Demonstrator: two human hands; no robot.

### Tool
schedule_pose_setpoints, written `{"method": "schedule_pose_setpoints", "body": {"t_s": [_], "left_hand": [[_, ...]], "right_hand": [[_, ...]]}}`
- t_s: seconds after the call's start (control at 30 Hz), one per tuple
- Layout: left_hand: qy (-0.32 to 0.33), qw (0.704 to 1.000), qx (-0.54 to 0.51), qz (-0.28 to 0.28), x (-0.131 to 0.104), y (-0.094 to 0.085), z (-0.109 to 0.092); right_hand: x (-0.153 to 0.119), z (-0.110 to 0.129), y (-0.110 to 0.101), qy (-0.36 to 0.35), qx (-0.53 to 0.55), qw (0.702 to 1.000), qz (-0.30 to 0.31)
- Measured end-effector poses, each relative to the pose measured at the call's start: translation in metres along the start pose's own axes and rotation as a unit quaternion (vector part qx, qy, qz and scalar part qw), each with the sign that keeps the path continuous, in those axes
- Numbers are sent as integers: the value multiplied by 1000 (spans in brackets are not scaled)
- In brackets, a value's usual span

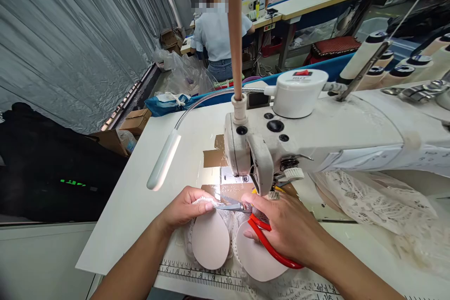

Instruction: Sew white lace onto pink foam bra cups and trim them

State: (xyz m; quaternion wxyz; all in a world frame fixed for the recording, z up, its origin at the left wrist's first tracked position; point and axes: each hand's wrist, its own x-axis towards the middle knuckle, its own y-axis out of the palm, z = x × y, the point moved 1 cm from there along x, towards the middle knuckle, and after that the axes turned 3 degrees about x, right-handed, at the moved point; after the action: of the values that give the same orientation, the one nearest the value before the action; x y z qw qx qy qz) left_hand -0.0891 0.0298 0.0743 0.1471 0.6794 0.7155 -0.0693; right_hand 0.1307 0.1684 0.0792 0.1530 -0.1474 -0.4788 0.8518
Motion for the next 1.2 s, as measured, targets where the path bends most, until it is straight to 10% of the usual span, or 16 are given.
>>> {"method": "schedule_pose_setpoints", "body": {"t_s": [1.2], "left_hand": [[-24, 990, 77, 118, 0, 4, -4]], "right_hand": [[3, 19, 0, -81, 7, 997, -5]]}}
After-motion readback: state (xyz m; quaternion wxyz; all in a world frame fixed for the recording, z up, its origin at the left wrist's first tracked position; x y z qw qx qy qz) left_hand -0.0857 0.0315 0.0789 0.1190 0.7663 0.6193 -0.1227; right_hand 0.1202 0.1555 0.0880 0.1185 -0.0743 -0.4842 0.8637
